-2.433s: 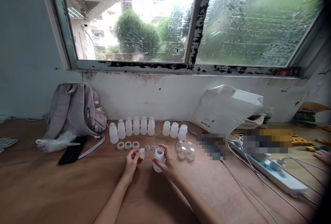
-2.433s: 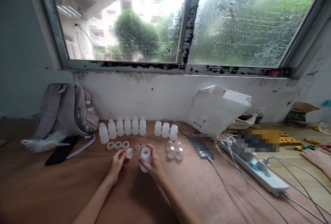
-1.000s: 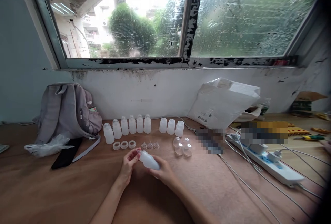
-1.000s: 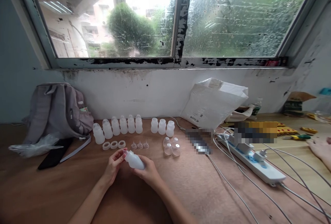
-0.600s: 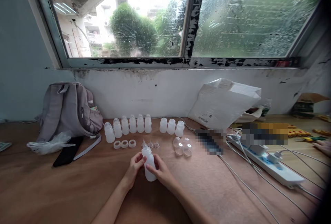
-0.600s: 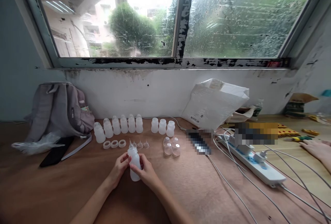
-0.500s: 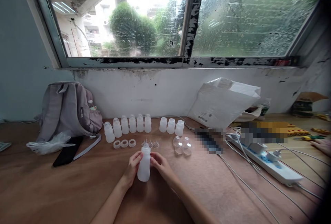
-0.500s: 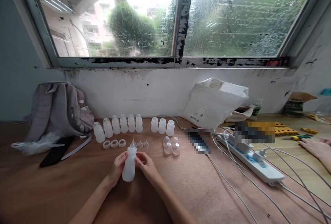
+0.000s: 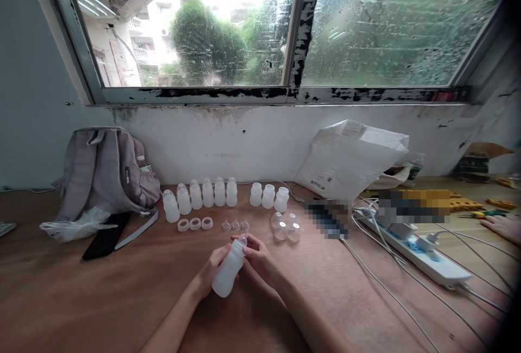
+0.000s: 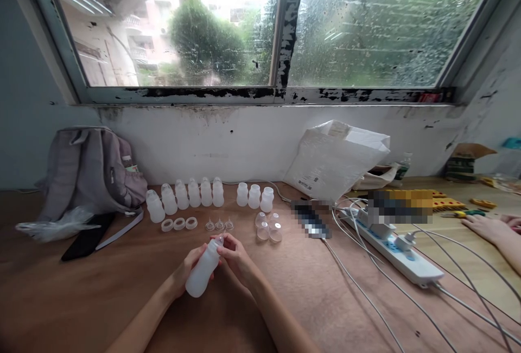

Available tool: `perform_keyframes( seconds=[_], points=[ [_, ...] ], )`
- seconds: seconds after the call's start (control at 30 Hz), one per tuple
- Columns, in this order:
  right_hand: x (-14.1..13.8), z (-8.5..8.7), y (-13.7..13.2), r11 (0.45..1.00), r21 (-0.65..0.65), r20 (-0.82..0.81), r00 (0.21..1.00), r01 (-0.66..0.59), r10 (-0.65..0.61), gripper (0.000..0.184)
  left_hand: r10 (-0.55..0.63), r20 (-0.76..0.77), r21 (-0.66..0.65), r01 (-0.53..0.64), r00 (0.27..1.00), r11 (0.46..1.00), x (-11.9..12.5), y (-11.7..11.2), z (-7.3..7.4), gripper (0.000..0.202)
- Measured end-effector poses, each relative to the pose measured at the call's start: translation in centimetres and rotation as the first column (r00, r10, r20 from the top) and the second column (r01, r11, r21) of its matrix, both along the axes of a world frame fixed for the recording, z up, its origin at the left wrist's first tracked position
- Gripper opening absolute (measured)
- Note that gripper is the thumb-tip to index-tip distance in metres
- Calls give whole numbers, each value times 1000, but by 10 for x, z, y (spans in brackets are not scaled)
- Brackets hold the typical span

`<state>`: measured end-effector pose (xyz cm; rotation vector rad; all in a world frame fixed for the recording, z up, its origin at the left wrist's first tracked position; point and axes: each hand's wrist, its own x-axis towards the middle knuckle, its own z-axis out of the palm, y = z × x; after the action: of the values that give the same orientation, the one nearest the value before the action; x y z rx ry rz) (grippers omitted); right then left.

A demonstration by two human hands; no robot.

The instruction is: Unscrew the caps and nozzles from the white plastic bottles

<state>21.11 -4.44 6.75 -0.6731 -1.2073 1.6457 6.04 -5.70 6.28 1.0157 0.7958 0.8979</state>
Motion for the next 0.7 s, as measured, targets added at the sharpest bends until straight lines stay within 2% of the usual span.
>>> perform_keyframes(
  seconds=[0.13, 0.27, 0.33, 0.47, 0.6, 0.7],
  points=[
    [-2, -2, 0, 1000, 14, 41, 999, -1, 1, 40, 38, -13, 57, -37, 999, 998, 1, 0, 3, 46],
    [-5, -10, 1, 988, 53, 101, 984, 142, -147, 31, 61, -26, 123, -57, 998, 991, 4, 1, -1, 42],
    [-6, -13, 1, 989, 19, 68, 986, 149, -150, 31, 53, -18, 124, -50, 998, 991, 5, 2, -3, 44],
    [-7, -11, 1, 998, -43, 17, 999, 51, -50, 34, 39, -22, 104, -37, 999, 994, 7, 3, -7, 47],
    [-9, -9, 2, 982, -35, 96, 978, 187, -183, 26, 50, 4, 40, -50, 999, 998, 7, 5, -11, 44],
    [-9, -7, 2, 966, -47, 104, 963, 256, -250, 30, -24, 87, -83, 32, 996, 996, 4, 4, -9, 45]
  ],
)
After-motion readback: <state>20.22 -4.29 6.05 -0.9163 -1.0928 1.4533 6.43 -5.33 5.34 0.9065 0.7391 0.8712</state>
